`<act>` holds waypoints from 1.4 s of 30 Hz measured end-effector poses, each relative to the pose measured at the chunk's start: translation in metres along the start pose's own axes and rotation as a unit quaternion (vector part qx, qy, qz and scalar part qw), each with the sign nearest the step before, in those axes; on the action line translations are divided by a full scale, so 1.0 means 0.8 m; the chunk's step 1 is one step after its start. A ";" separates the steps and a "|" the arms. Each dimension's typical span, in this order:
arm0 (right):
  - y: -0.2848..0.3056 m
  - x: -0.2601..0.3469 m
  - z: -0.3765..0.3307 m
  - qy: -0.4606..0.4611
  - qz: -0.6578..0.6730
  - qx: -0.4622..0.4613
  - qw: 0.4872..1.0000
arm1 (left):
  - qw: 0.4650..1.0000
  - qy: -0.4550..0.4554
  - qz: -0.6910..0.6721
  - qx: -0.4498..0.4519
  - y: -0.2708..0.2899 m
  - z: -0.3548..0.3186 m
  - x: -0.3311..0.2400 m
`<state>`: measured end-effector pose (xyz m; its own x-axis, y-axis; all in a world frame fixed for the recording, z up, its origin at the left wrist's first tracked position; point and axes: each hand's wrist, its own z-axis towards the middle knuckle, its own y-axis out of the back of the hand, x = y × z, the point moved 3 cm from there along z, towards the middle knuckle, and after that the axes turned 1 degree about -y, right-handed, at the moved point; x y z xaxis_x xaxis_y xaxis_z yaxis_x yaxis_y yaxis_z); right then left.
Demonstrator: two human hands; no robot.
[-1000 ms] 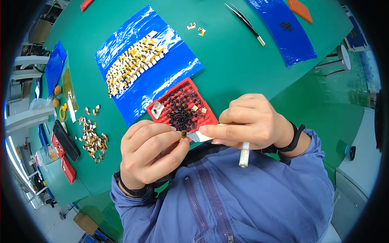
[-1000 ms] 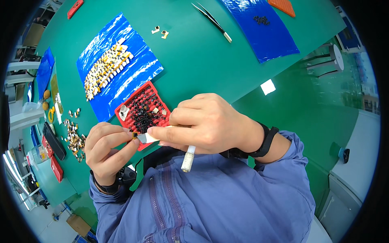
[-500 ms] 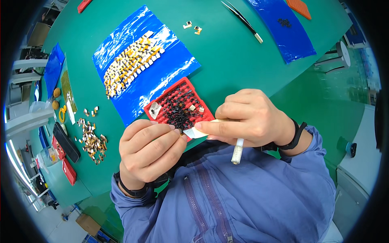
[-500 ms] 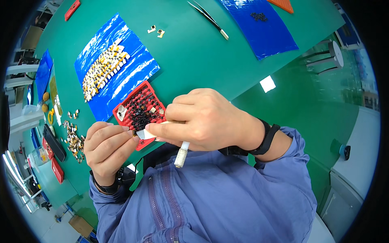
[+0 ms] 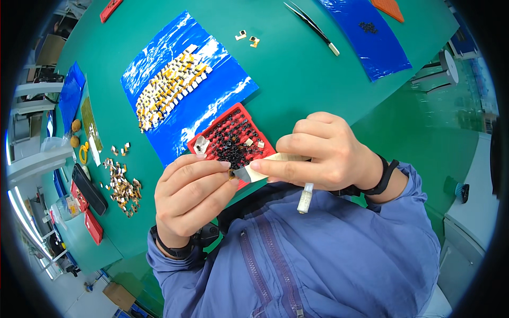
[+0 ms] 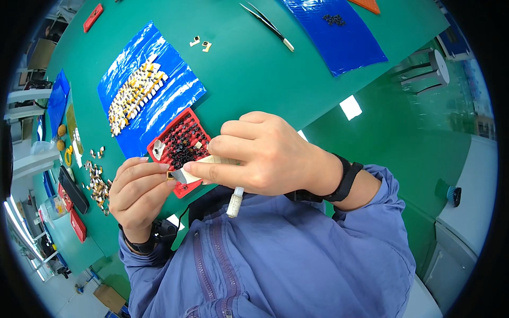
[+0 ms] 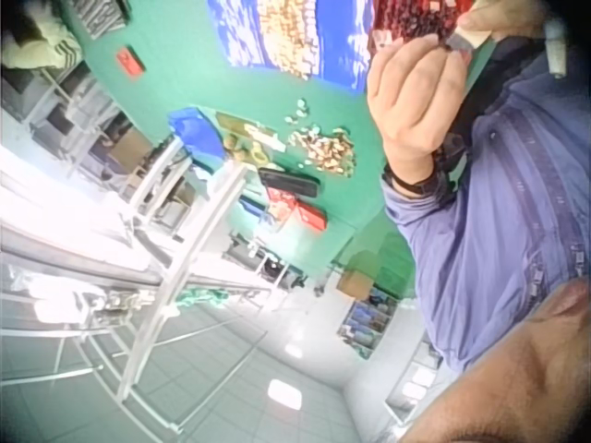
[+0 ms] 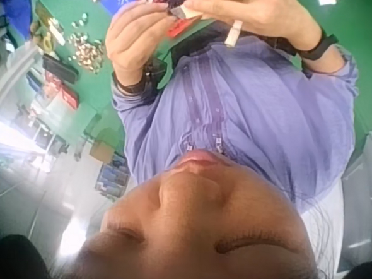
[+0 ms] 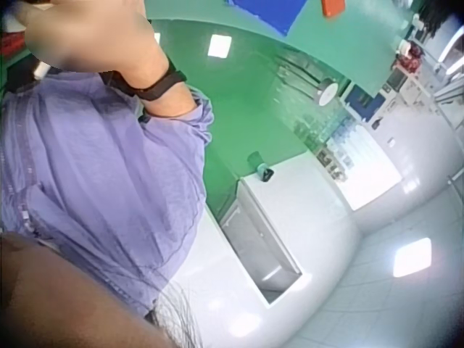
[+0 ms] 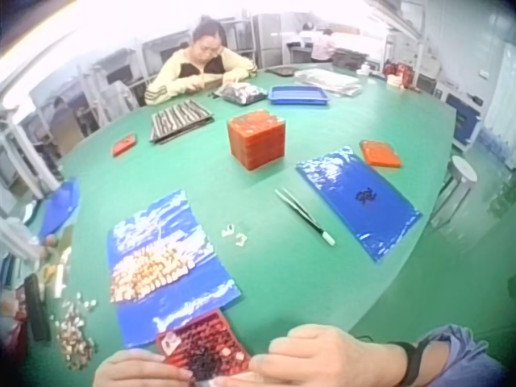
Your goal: The person sits at a green workbench and repeatedly picks up small electronic components from a red tray. They use a white cylindrical tool to apply a substance to the components and then place them onto a blue sheet. The process is repetitive, involving picking, applying, and placing small items.
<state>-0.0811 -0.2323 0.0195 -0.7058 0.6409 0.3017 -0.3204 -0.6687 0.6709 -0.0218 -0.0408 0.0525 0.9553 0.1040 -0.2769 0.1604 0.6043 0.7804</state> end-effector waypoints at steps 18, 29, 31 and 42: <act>0.002 -0.004 -0.005 -0.048 0.021 0.024 0.998 | 0.991 0.044 -0.120 -0.044 -0.003 -0.004 0.005; 0.012 -0.034 -0.008 -0.140 -0.068 0.022 0.988 | 0.980 0.137 -0.137 -0.045 -0.013 -0.007 0.017; 0.011 -0.053 -0.006 -0.197 -0.125 0.023 0.972 | 0.980 0.142 -0.131 -0.057 -0.012 -0.005 0.015; 0.037 -0.062 0.068 -0.121 -0.150 -0.008 0.981 | 0.987 0.060 -0.112 -0.103 0.002 -0.006 0.014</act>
<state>-0.0212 -0.2631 0.0612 -0.4079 0.8792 0.2462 -0.5012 -0.4410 0.7445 -0.0119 -0.0344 0.0479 0.8635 0.0338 -0.5032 0.2989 0.7693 0.5646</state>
